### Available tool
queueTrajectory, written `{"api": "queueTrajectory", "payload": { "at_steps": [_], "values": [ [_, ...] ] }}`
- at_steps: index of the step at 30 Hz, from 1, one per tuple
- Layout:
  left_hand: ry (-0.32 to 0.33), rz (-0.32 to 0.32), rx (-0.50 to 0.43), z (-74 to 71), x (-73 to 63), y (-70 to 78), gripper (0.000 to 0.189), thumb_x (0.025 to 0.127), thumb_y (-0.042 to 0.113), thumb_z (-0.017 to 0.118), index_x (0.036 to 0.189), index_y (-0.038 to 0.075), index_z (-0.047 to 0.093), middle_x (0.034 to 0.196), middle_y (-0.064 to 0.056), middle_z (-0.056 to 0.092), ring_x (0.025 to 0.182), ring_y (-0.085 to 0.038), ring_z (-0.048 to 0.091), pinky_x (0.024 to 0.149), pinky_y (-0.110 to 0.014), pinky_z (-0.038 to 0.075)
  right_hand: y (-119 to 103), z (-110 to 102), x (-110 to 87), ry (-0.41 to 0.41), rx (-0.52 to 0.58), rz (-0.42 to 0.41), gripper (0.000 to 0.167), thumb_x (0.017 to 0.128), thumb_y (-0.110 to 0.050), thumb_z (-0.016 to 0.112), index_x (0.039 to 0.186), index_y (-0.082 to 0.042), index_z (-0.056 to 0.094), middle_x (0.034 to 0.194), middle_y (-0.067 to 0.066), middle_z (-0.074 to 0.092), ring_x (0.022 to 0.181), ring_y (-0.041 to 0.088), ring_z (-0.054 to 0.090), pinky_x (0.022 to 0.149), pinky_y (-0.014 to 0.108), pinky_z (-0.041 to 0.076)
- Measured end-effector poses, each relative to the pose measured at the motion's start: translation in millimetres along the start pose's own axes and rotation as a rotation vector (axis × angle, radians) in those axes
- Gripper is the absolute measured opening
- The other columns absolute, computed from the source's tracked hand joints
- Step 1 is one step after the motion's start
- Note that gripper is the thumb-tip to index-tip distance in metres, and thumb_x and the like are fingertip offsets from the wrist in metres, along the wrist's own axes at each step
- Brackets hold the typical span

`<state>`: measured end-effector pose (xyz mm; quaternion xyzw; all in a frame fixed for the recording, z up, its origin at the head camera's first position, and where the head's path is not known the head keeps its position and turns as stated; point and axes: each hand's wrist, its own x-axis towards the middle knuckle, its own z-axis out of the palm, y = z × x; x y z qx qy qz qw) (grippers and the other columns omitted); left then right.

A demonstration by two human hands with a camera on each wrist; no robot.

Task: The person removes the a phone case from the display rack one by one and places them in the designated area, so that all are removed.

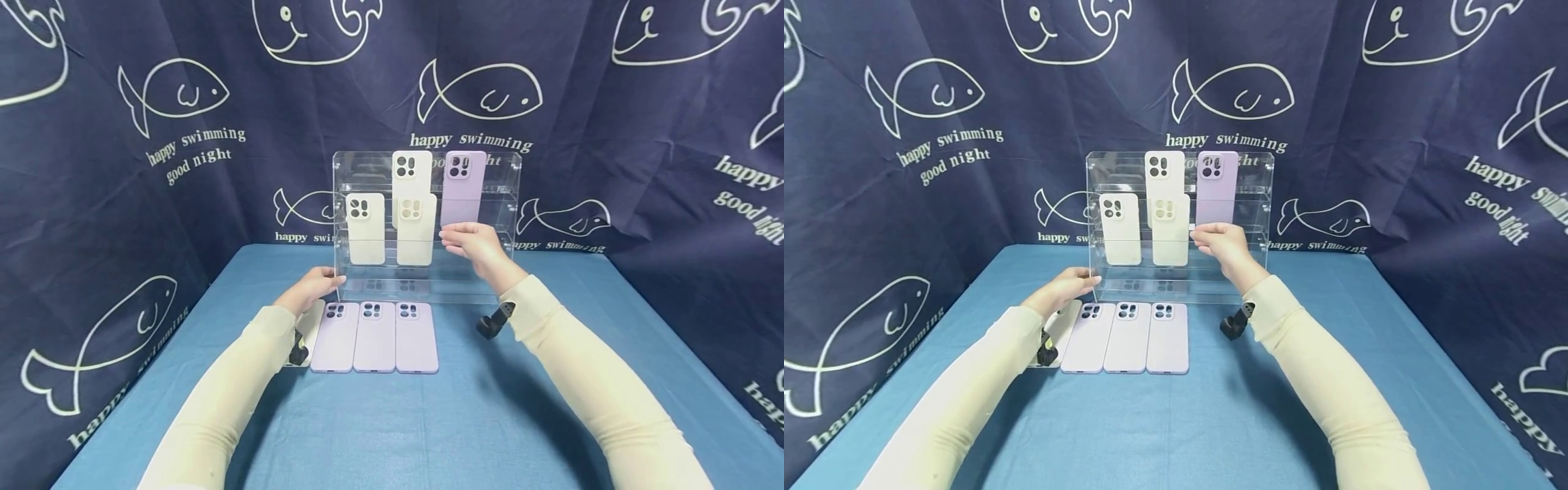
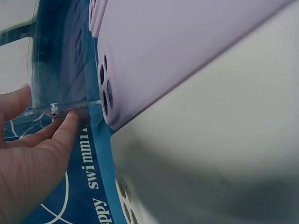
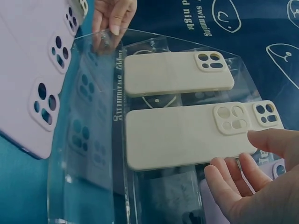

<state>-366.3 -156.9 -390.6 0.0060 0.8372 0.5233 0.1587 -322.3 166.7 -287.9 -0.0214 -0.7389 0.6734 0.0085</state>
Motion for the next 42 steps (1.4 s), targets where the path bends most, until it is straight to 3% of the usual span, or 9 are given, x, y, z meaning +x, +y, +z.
{"api": "queueTrajectory", "payload": {
  "at_steps": [6,14,20,27,33,37,42],
  "values": [
    [-0.003,-0.007,-0.014,-1.7,-0.2,2.0,0.059,0.102,0.025,0.049,0.149,-0.004,0.027,0.152,-0.021,0.036,0.141,-0.035,0.035,0.122,-0.047,0.028,-6,7,11.2,0.039,0.025,-0.03,0.043,0.092,-0.008,0.065,0.131,0.005,0.055,0.134,0.021,0.056,0.123,0.03,0.057,0.1,0.026,0.054],
    [-0.022,-0.031,-0.008,-1.4,-0.1,3.8,0.061,0.102,0.025,0.049,0.15,-0.004,0.024,0.154,-0.021,0.031,0.142,-0.036,0.034,0.123,-0.048,0.024,-2,11,25.4,0.096,-0.046,-0.021,0.042,0.09,-0.01,0.068,0.129,0.003,0.058,0.132,0.019,0.059,0.119,0.03,0.061,0.101,0.029,0.054],
    [-0.022,-0.039,-0.004,-2.3,-0.9,3.5,0.063,0.102,0.026,0.049,0.151,-0.003,0.021,0.156,-0.022,0.028,0.142,-0.036,0.034,0.123,-0.049,0.023,2,11,34.0,0.119,-0.037,-0.012,0.043,0.089,-0.011,0.069,0.128,0.003,0.059,0.13,0.019,0.061,0.107,0.023,0.066,0.097,0.027,0.056],
    [-0.023,-0.043,-0.011,-2.1,-1.5,3.1,0.064,0.102,0.026,0.05,0.152,-0.002,0.02,0.156,-0.021,0.027,0.142,-0.035,0.033,0.123,-0.05,0.022,4,6,45.9,0.077,0.019,0.043,0.045,0.091,-0.01,0.067,0.132,0.003,0.055,0.134,0.019,0.058,0.106,0.02,0.068,0.095,0.024,0.057],
    [-0.032,-0.044,-0.032,-0.4,-3.0,1.8,0.064,0.102,0.026,0.05,0.152,-0.003,0.02,0.156,-0.021,0.028,0.143,-0.035,0.033,0.124,-0.047,0.022,2,3,49.8,0.023,-0.02,0.064,0.043,0.09,-0.009,0.068,0.128,0.007,0.056,0.125,0.017,0.063,0.104,0.022,0.069,0.094,0.026,0.057],
    [-0.039,-0.04,-0.044,0.9,-3.0,0.9,0.063,0.103,0.025,0.048,0.151,-0.003,0.02,0.155,-0.021,0.03,0.143,-0.035,0.033,0.124,-0.046,0.023,4,2,51.9,0.008,-0.043,0.062,0.042,0.09,-0.007,0.067,0.128,0.008,0.057,0.128,0.021,0.061,0.112,0.027,0.066,0.096,0.028,0.057],
    [-0.041,-0.038,-0.032,-1.0,-3.8,3.8,0.063,0.103,0.026,0.047,0.152,-0.002,0.019,0.156,-0.02,0.029,0.143,-0.035,0.032,0.124,-0.047,0.022,1,3,55.2,-0.004,-0.097,0.054,0.042,0.09,-0.009,0.069,0.127,0.007,0.059,0.131,0.023,0.059,0.111,0.024,0.066,0.099,0.032,0.055]
  ]
}}
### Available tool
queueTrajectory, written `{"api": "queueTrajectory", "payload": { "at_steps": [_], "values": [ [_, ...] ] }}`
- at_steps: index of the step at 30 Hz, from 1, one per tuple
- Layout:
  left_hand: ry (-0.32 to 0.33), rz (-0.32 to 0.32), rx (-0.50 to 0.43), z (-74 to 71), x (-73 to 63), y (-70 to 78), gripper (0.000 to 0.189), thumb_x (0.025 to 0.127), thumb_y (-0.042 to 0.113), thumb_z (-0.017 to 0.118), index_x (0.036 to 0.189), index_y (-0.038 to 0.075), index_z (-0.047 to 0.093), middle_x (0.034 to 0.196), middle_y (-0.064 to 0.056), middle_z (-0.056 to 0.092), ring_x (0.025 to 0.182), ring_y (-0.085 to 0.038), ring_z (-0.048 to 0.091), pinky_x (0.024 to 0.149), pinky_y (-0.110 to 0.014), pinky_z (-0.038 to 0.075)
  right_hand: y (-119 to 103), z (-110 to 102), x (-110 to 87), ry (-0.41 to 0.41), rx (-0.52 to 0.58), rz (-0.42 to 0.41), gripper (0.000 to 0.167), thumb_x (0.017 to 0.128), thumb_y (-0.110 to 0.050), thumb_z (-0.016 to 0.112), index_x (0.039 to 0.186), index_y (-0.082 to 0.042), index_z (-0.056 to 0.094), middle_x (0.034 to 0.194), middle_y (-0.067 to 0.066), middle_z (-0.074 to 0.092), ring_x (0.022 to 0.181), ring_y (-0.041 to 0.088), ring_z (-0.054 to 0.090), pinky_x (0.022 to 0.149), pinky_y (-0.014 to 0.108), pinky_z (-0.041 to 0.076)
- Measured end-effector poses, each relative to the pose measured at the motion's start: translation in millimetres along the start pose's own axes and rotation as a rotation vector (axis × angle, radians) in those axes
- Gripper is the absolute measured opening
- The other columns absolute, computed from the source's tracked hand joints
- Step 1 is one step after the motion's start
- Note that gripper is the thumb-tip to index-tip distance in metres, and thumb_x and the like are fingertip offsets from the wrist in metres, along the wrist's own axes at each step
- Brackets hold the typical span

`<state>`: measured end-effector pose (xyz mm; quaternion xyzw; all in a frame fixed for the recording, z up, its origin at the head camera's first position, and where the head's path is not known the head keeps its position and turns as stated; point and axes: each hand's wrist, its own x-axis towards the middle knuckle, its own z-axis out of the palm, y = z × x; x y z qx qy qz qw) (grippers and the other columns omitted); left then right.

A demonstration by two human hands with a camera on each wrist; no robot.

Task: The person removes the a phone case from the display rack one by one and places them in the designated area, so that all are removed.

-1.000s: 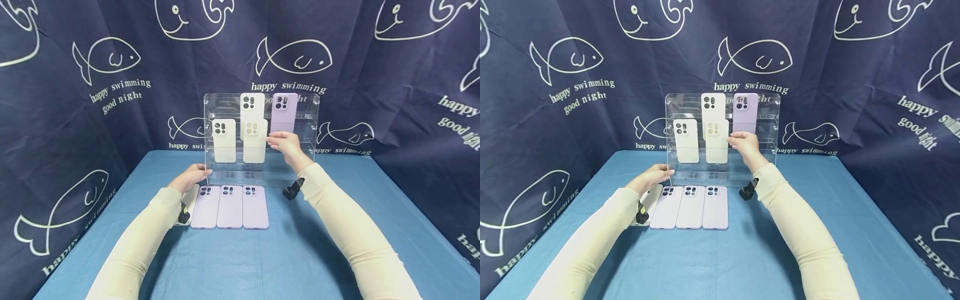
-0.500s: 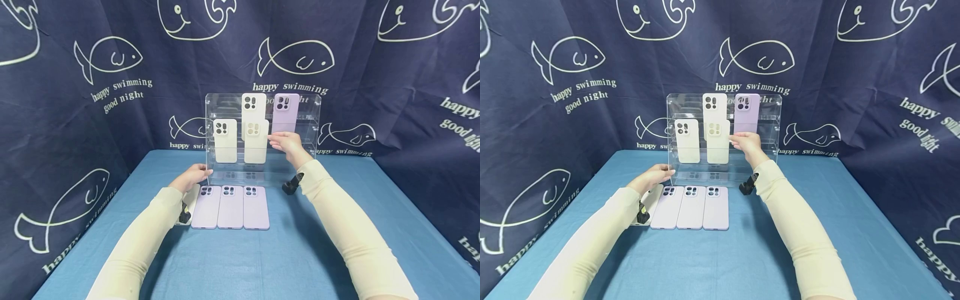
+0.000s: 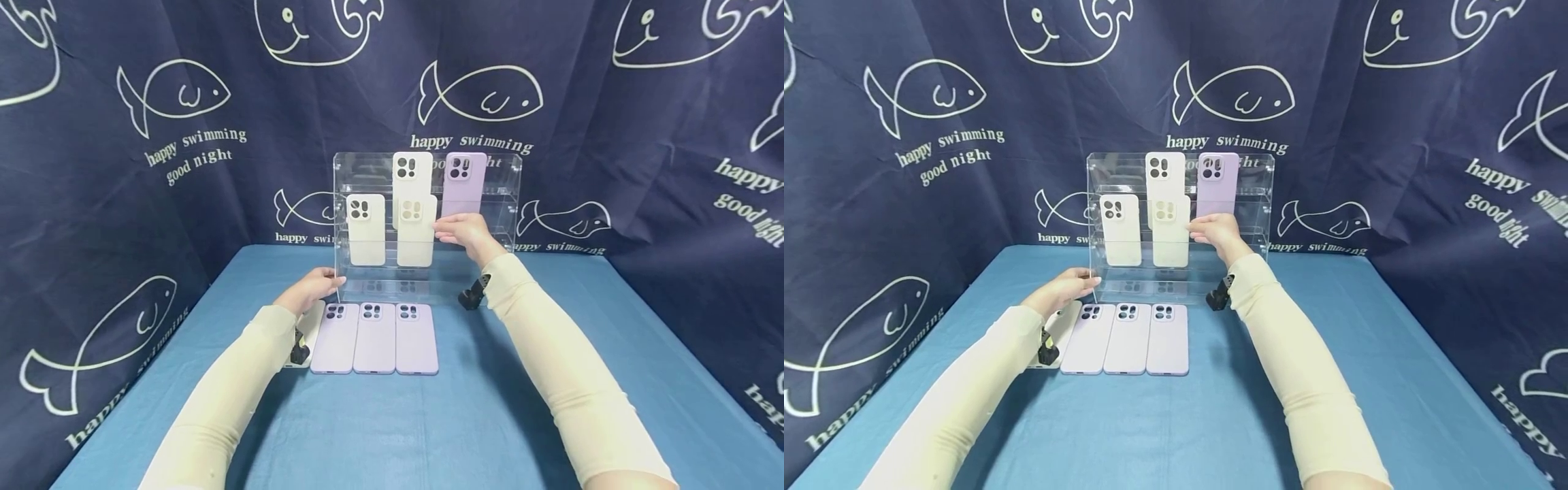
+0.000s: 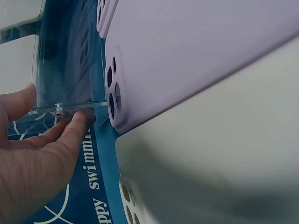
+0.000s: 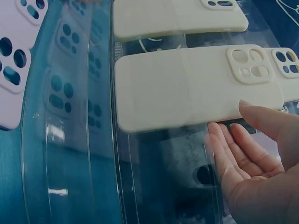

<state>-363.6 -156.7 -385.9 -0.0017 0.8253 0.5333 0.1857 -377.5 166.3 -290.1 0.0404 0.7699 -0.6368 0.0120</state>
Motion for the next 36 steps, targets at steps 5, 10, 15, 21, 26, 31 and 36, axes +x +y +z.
{"api": "queueTrajectory", "payload": {
  "at_steps": [5,10,15,21,26,31,36],
  "values": [
    [-0.001,0.004,0.0,-2.2,-1.3,1.7,0.063,0.103,0.025,0.046,0.152,-0.003,0.019,0.156,-0.02,0.028,0.143,-0.035,0.032,0.124,-0.047,0.021,-5,2,-0.8,-0.032,-0.078,-0.012,0.042,0.09,-0.011,0.069,0.127,0.007,0.059,0.13,0.023,0.059,0.109,0.021,0.068,0.103,0.033,0.053],
    [-0.007,-0.004,0.008,-1.9,-0.7,0.3,0.064,0.103,0.027,0.047,0.152,-0.002,0.019,0.156,-0.02,0.029,0.143,-0.035,0.032,0.124,-0.049,0.021,-4,4,-1.2,-0.036,-0.161,0.009,0.042,0.091,-0.013,0.069,0.127,0.006,0.059,0.13,0.022,0.06,0.114,0.027,0.064,0.116,0.037,0.039],
    [0.002,-0.02,0.018,-2.0,-1.0,-0.2,0.065,0.103,0.029,0.048,0.152,-0.001,0.02,0.156,-0.019,0.03,0.143,-0.034,0.032,0.124,-0.05,0.02,-2,7,-1.0,-0.03,-0.189,0.005,0.039,0.091,-0.01,0.068,0.125,0.007,0.06,0.129,0.023,0.06,0.118,0.033,0.061,0.117,0.038,0.038],
    [-0.008,-0.005,-0.005,-2.4,0.0,0.7,0.064,0.103,0.027,0.047,0.152,-0.002,0.018,0.157,-0.02,0.027,0.144,-0.035,0.03,0.124,-0.048,0.02,-4,6,-0.8,-0.028,-0.213,-0.002,0.036,0.09,-0.008,0.068,0.121,0.007,0.062,0.127,0.022,0.061,0.117,0.034,0.061,0.116,0.041,0.04],
    [-0.007,-0.015,0.008,-2.6,0.5,1.1,0.066,0.103,0.028,0.048,0.153,-0.001,0.017,0.157,-0.02,0.027,0.144,-0.034,0.031,0.124,-0.05,0.018,-2,5,0.0,-0.027,-0.189,-0.011,0.034,0.089,-0.007,0.069,0.12,0.008,0.063,0.116,0.019,0.068,0.117,0.037,0.06,0.111,0.04,0.045],
    [-0.012,-0.016,0.001,-1.9,0.3,1.4,0.065,0.103,0.027,0.048,0.153,-0.001,0.017,0.157,-0.02,0.028,0.143,-0.034,0.032,0.125,-0.049,0.018,2,5,1.5,-0.02,-0.179,-0.041,0.033,0.09,-0.008,0.068,0.119,0.008,0.064,0.108,0.017,0.072,0.115,0.037,0.061,0.106,0.038,0.05],
    [-0.007,-0.017,0.004,-1.0,-1.6,1.6,0.065,0.103,0.027,0.048,0.153,-0.001,0.018,0.157,-0.02,0.028,0.143,-0.034,0.033,0.124,-0.05,0.018,6,4,1.9,-0.005,-0.199,-0.071,0.035,0.092,-0.012,0.067,0.121,0.006,0.064,0.122,0.022,0.064,0.111,0.032,0.065,0.106,0.036,0.05]
  ]
}}
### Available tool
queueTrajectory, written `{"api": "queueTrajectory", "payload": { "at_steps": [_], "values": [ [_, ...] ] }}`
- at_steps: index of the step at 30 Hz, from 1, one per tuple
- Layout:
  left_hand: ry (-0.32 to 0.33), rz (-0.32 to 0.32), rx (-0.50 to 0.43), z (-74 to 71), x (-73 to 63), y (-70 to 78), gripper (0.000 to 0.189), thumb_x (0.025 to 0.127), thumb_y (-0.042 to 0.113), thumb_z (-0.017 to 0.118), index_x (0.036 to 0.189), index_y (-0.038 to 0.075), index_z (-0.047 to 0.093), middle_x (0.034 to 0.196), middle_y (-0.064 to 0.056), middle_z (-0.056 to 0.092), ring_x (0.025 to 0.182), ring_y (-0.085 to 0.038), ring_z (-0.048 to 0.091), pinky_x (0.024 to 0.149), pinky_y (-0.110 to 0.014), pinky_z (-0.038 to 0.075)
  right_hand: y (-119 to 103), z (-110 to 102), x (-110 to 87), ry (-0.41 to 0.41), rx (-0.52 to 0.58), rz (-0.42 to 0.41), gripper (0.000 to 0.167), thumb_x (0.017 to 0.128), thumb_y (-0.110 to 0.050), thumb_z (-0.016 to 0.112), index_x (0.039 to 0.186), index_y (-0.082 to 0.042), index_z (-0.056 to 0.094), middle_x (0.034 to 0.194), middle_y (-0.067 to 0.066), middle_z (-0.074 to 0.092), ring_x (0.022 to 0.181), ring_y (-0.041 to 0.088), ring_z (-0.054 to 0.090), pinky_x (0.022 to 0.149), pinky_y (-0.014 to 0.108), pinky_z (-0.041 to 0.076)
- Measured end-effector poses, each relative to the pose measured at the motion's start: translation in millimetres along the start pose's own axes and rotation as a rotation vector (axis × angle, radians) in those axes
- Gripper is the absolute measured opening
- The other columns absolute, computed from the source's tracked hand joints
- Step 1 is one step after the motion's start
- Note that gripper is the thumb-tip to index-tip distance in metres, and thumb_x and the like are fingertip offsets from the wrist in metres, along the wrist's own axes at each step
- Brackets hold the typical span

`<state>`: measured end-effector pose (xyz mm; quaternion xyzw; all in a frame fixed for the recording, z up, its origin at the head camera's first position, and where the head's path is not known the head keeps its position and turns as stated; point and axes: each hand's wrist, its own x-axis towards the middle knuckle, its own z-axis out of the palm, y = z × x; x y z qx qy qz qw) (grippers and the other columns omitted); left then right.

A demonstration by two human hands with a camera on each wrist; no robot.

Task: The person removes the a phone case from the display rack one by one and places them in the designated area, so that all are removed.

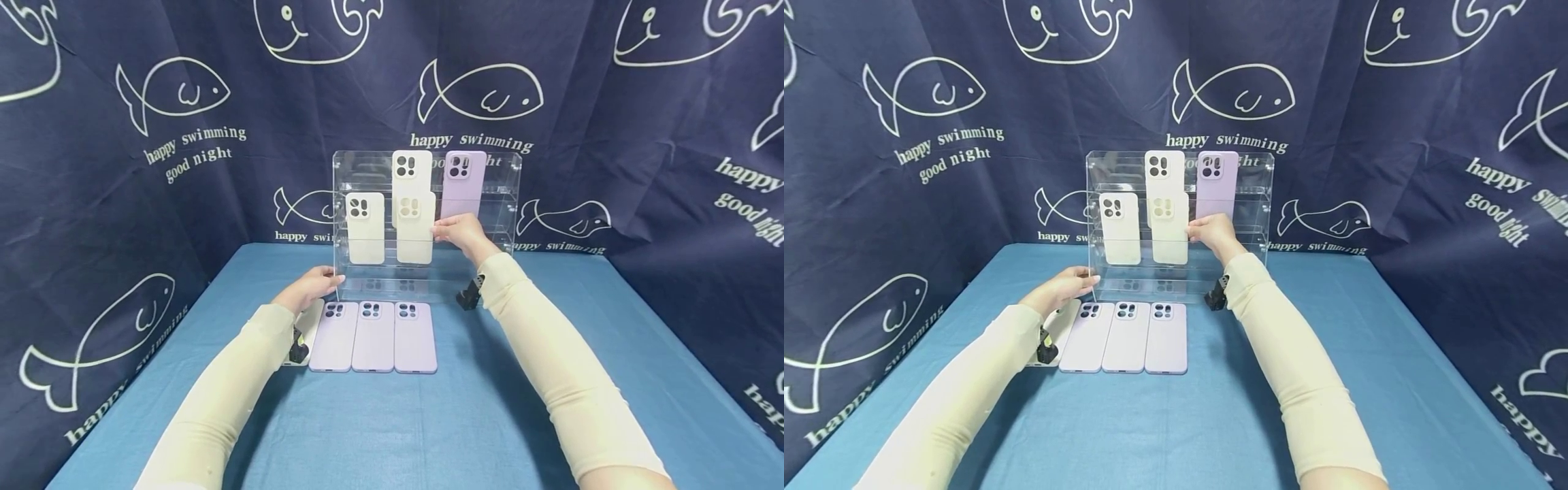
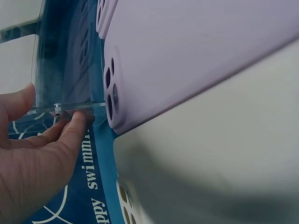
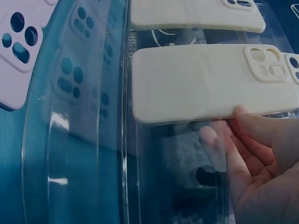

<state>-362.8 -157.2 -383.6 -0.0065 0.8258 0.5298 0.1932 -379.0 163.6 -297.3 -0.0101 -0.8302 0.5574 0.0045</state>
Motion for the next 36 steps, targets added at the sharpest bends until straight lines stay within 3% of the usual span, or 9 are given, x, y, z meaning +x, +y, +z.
{"api": "queueTrajectory", "payload": {
  "at_steps": [5,10,14,21,28,33,36],
  "values": [
    [0.0,0.005,0.003,-0.2,-0.1,-0.2,0.063,0.103,0.026,0.047,0.152,-0.001,0.019,0.156,-0.019,0.029,0.143,-0.034,0.033,0.124,-0.048,0.021,4,-2,1.4,0.005,0.046,-0.008,0.037,0.093,-0.015,0.066,0.125,0.005,0.062,0.123,0.023,0.063,0.093,0.017,0.071,0.105,0.034,0.051],
    [0.001,0.016,0.006,0.3,1.5,-1.3,0.063,0.104,0.026,0.046,0.152,-0.002,0.018,0.156,-0.02,0.028,0.143,-0.034,0.033,0.124,-0.048,0.022,8,-2,3.0,0.018,0.177,-0.035,0.038,0.093,-0.01,0.065,0.126,0.008,0.059,0.125,0.026,0.059,0.073,0.002,0.067,0.101,0.033,0.054],
    [-0.005,0.016,0.002,0.3,0.5,-1.5,0.065,0.103,0.026,0.047,0.153,-0.003,0.016,0.157,-0.021,0.025,0.143,-0.035,0.032,0.124,-0.047,0.021,8,-4,3.0,0.026,0.273,-0.038,0.041,0.094,-0.009,0.063,0.13,0.01,0.055,0.128,0.029,0.057,0.072,0.003,0.068,0.096,0.03,0.057],
    [0.005,0.011,0.009,-0.7,0.2,-1.2,0.067,0.103,0.028,0.048,0.153,-0.002,0.015,0.158,-0.021,0.022,0.143,-0.034,0.033,0.124,-0.05,0.018,6,-9,5.0,0.017,0.331,-0.047,0.042,0.095,-0.011,0.062,0.132,0.007,0.054,0.127,0.026,0.06,0.078,0.007,0.07,0.09,0.031,0.06],
    [0.02,0.046,-0.016,1.9,3.3,-1.5,0.064,0.103,0.023,0.048,0.151,-0.006,0.018,0.155,-0.024,0.026,0.141,-0.036,0.036,0.122,-0.043,0.028,1,-11,2.7,0.038,0.369,-0.076,0.042,0.095,-0.011,0.062,0.132,0.008,0.054,0.127,0.027,0.058,0.076,0.006,0.07,0.089,0.031,0.06],
    [0.018,0.045,-0.02,1.1,4.5,-2.6,0.063,0.103,0.022,0.048,0.151,-0.006,0.018,0.155,-0.024,0.027,0.141,-0.036,0.036,0.122,-0.043,0.029,-2,-12,0.8,0.083,0.417,-0.124,0.04,0.095,-0.009,0.062,0.129,0.009,0.056,0.101,0.013,0.074,0.072,0.006,0.07,0.081,0.027,0.062],
    [0.012,0.036,-0.015,0.7,5.7,-2.6,0.063,0.103,0.023,0.048,0.152,-0.004,0.018,0.156,-0.023,0.026,0.141,-0.035,0.035,0.122,-0.044,0.027,-4,-13,-0.5,0.118,0.463,-0.157,0.041,0.094,-0.009,0.064,0.129,0.01,0.055,0.08,-0.001,0.071,0.072,0.006,0.068,0.078,0.026,0.063]
  ]
}}
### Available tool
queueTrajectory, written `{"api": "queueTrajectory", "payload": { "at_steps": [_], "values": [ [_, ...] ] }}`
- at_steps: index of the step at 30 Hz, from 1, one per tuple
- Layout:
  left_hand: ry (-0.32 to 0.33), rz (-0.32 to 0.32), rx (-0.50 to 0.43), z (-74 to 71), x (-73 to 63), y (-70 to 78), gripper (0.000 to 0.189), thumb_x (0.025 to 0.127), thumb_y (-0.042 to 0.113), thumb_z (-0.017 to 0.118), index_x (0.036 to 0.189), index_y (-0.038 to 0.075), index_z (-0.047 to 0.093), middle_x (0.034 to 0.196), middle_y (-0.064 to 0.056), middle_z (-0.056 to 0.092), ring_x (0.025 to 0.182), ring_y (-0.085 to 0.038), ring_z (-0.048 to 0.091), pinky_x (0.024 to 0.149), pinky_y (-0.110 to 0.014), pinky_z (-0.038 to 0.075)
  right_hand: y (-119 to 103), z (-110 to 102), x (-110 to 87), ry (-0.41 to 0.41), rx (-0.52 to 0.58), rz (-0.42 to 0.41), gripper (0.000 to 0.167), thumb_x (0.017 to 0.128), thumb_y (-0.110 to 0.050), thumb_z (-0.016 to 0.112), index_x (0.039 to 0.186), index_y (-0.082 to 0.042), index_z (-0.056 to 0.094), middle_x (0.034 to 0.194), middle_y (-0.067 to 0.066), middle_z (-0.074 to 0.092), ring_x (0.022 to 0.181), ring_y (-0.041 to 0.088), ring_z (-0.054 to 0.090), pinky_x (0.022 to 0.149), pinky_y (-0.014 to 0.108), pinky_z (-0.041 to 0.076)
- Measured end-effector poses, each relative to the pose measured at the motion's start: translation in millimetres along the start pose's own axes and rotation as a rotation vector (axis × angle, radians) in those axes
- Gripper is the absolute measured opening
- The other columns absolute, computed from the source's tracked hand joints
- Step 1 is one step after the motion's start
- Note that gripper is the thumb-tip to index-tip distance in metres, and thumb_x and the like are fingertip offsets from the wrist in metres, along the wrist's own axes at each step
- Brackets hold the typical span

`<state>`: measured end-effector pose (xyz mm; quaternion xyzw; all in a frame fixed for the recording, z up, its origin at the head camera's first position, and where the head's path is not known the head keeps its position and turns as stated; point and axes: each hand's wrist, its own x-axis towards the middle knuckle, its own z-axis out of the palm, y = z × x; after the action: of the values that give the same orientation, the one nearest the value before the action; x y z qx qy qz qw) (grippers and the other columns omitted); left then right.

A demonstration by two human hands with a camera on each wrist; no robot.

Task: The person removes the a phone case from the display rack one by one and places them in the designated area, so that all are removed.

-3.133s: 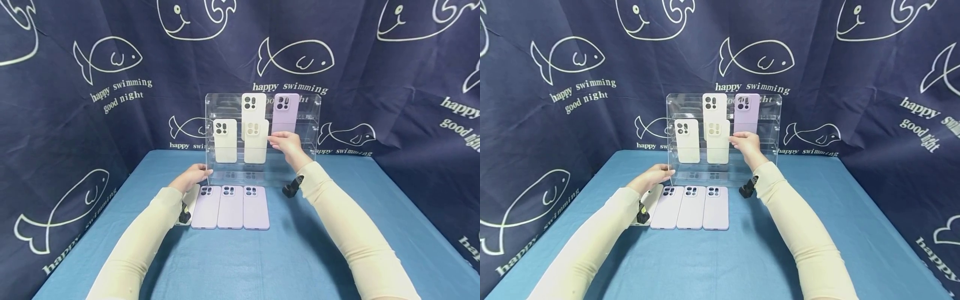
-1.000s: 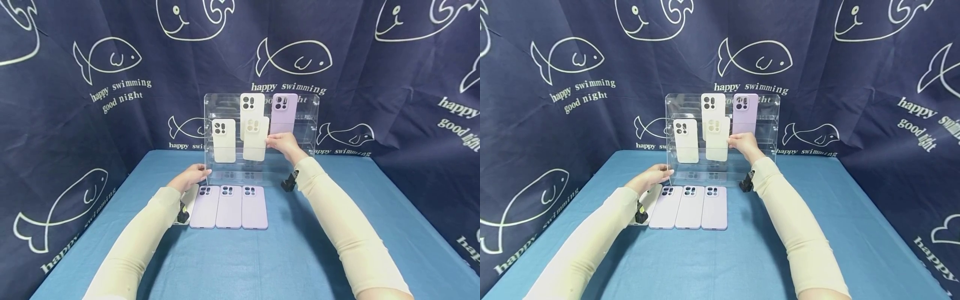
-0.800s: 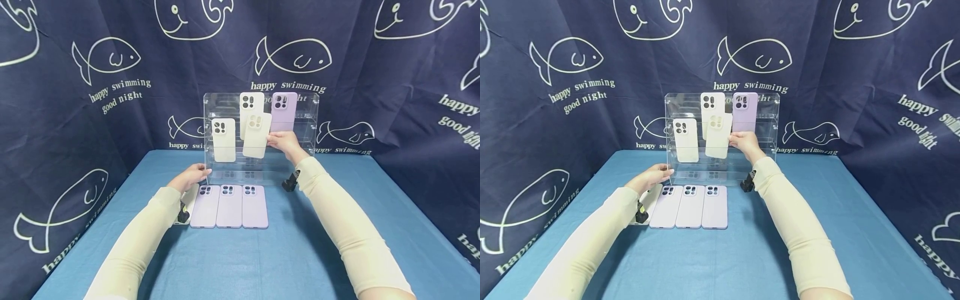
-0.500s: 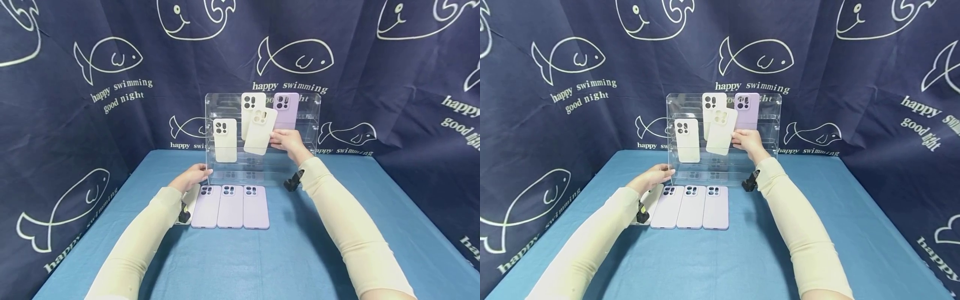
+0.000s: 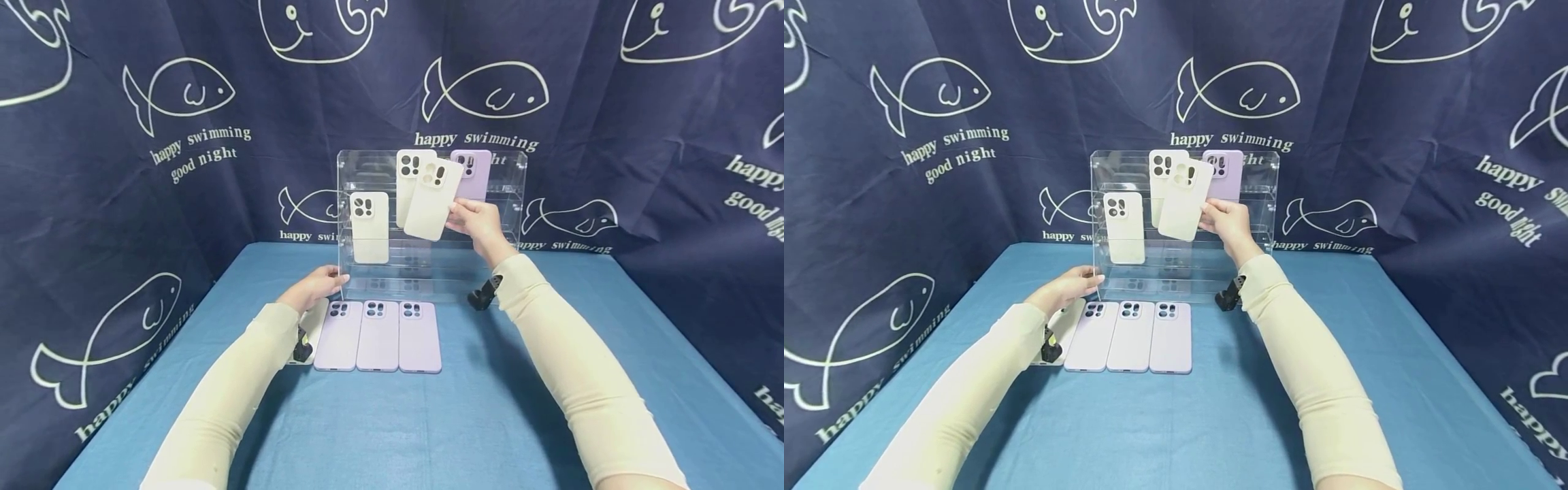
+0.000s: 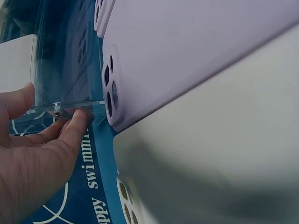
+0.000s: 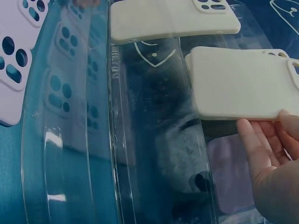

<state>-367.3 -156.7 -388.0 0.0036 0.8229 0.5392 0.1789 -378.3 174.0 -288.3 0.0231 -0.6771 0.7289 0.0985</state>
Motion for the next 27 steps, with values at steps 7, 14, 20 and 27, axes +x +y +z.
{"api": "queueTrajectory", "payload": {
  "at_steps": [7,14,20,27],
  "values": [
    [-0.015,-0.005,0.003,-0.4,-1.0,0.8,0.063,0.104,0.024,0.046,0.152,-0.003,0.015,0.157,-0.023,0.023,0.143,-0.035,0.033,0.122,-0.043,0.027,-4,-2,-3.7,0.057,0.013,-0.021,0.047,0.092,-0.013,0.067,0.133,0.006,0.053,0.112,0.018,0.07,0.073,0.004,0.067,0.077,0.025,0.063],
    [-0.014,-0.015,0.008,-0.1,-3.3,1.6,0.063,0.104,0.025,0.045,0.152,-0.002,0.016,0.157,-0.022,0.023,0.143,-0.034,0.033,0.122,-0.042,0.029,-2,-7,-10.0,0.023,0.041,-0.034,0.05,0.092,-0.012,0.067,0.135,0.006,0.051,0.126,0.023,0.061,0.074,0.005,0.068,0.076,0.025,0.062],
    [-0.021,-0.001,0.004,-0.1,-3.3,1.5,0.063,0.104,0.024,0.045,0.152,-0.003,0.015,0.158,-0.023,0.021,0.143,-0.034,0.032,0.122,-0.042,0.029,-2,-16,-18.9,-0.013,0.06,-0.059,0.052,0.091,-0.012,0.068,0.135,0.01,0.049,0.093,-0.001,0.065,0.072,0.006,0.068,0.073,0.025,0.063],
    [-0.027,0.009,0.002,0.5,-2.8,0.8,0.062,0.105,0.023,0.044,0.152,-0.004,0.014,0.157,-0.023,0.021,0.143,-0.035,0.032,0.122,-0.042,0.028,-3,-30,-32.7,-0.058,0.047,-0.043,0.054,0.092,-0.014,0.068,0.136,0.01,0.048,0.09,-0.005,0.069,0.077,0.007,0.07,0.075,0.026,0.063]
  ]
}}
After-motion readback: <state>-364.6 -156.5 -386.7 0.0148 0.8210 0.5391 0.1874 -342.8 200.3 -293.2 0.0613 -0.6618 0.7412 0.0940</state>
